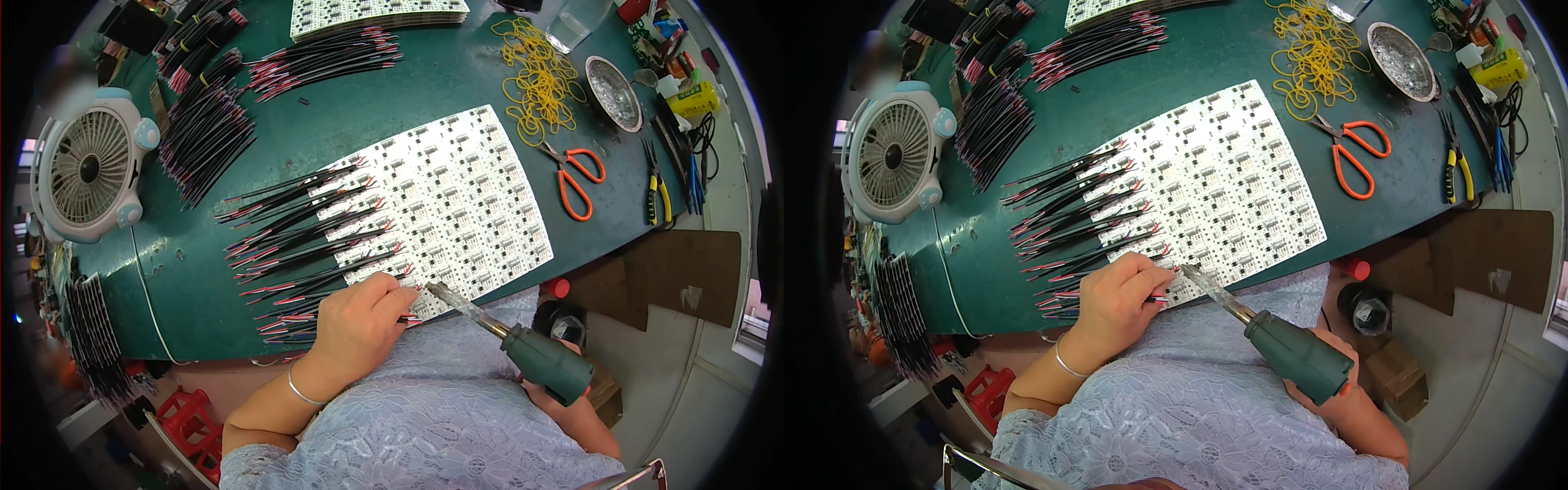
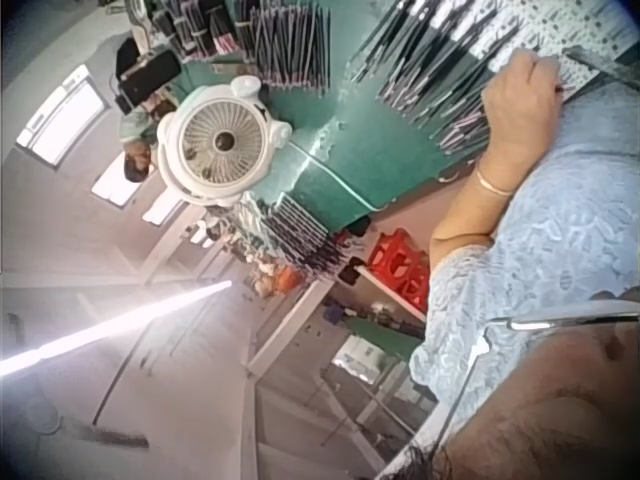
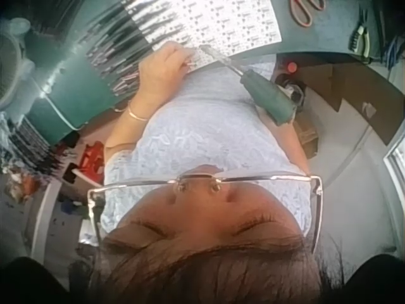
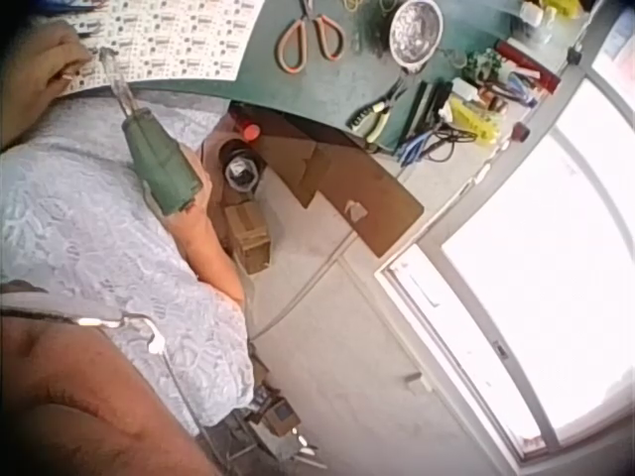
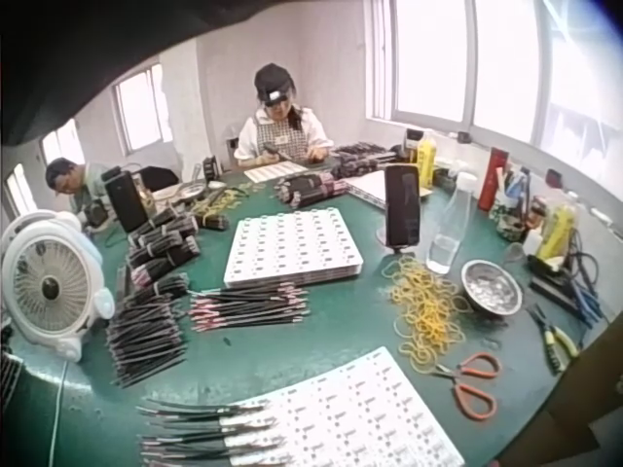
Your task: The person solders electrical wires onto a panel of multiple small circuit boards using a soldering iron.
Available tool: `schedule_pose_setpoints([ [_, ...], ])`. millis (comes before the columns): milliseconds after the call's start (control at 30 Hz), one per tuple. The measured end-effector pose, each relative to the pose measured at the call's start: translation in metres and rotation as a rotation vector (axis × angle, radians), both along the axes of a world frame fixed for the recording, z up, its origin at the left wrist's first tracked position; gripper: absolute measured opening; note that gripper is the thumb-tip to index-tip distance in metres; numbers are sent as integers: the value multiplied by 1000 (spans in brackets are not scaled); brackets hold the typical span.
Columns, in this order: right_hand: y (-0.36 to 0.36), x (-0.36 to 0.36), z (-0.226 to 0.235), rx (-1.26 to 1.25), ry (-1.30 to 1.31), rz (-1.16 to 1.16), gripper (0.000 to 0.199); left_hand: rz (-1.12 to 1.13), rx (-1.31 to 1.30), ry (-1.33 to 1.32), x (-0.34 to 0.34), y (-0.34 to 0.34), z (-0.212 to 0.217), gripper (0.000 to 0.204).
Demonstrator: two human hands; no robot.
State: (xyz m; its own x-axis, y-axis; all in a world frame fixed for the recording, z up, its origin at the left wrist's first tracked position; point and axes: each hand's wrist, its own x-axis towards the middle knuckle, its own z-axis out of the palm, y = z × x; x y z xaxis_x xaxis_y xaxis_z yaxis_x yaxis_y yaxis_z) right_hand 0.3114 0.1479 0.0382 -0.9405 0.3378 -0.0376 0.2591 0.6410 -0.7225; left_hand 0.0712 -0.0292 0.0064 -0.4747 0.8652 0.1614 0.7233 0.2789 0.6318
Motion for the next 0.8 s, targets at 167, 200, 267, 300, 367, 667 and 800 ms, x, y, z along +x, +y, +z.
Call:
schedule_pose_setpoints([
  [167, 4, -2, 3, 92, -11, 72, 32, 5, 2, -11, -3, 1, 0, 30],
  [200, 4, -2, 3, 94, -24, 66, 32, 9, 7, -25, -3, 1, -1, 28],
  [267, 3, -3, 4, 94, -36, 59, 32, 5, 0, -18, -3, 1, 1, 27],
  [300, 3, -6, 6, 105, -24, 63, 32, 2, -5, -11, -3, 2, 1, 26],
  [367, 3, -7, 7, 117, -13, 68, 32, -3, -1, -6, -4, 2, 1, 27],
  [667, 6, -8, 5, 97, 45, 105, 29, -12, 5, 3, -4, 2, 2, 27],
  [800, 3, -3, 1, 120, 38, 65, 27, -12, -4, 7, -4, 3, 3, 28],
])
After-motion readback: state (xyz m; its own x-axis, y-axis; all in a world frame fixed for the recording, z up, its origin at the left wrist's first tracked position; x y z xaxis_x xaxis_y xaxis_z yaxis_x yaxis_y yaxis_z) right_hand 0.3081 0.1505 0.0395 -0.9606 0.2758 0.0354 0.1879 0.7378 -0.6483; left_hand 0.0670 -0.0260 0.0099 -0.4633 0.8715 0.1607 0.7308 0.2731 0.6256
